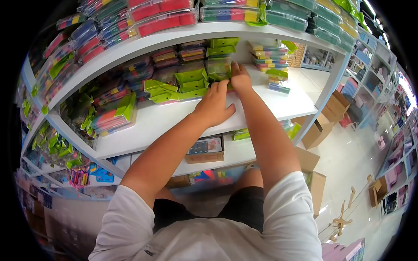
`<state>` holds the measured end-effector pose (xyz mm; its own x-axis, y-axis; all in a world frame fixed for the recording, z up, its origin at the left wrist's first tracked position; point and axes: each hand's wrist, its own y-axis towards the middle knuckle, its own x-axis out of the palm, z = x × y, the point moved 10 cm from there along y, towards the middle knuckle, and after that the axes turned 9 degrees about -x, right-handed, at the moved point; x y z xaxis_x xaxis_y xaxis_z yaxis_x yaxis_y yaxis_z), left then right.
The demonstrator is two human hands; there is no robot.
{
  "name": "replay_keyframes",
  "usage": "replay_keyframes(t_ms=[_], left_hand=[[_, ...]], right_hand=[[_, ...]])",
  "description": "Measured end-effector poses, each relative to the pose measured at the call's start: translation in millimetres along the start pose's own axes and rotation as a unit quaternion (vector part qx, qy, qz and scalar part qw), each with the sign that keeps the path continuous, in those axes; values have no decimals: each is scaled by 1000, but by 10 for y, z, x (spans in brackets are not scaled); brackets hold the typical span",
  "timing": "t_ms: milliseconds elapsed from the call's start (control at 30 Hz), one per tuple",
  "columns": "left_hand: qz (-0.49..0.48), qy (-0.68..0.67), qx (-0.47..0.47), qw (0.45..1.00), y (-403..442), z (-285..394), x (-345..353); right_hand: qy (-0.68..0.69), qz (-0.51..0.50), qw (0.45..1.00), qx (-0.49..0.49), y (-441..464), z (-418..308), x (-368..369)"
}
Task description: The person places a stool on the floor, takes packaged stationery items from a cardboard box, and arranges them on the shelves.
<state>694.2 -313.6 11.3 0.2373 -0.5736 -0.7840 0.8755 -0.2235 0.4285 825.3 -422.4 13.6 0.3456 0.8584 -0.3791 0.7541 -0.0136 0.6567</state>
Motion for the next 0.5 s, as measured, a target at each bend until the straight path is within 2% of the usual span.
replay_keyframes(t_ms=[33, 167, 233, 300, 367, 433, 467, 500], left_hand=[[-5, -10, -10, 1000, -5, -18, 27], [-26, -9, -29, 999, -55, -39, 53], [-46, -44, -9, 998, -114, 7, 32], [-29, -31, 2, 999, -142, 7, 35], [-12, -23, 16, 1000, -160, 38, 26], [17, 4, 89, 996, -288, 221, -29], [4, -1, 92, 996, -397, 319, -49], [7, 1, 150, 989, -594, 556, -130]], right_hand=[[71, 20, 993, 93, -46, 129, 9], [142, 58, 981, 119, -121, 308, -62], [159, 49, 985, 50, -355, -168, -386], [99, 174, 978, -65, -816, -676, -900], [261, 88, 959, -67, -1329, -1475, -1260], [365, 6, 915, -171, -1900, -2088, -1508], [381, -21, 893, -238, -2084, -2301, -1598], [399, -52, 864, -302, -2285, -2505, -1687]])
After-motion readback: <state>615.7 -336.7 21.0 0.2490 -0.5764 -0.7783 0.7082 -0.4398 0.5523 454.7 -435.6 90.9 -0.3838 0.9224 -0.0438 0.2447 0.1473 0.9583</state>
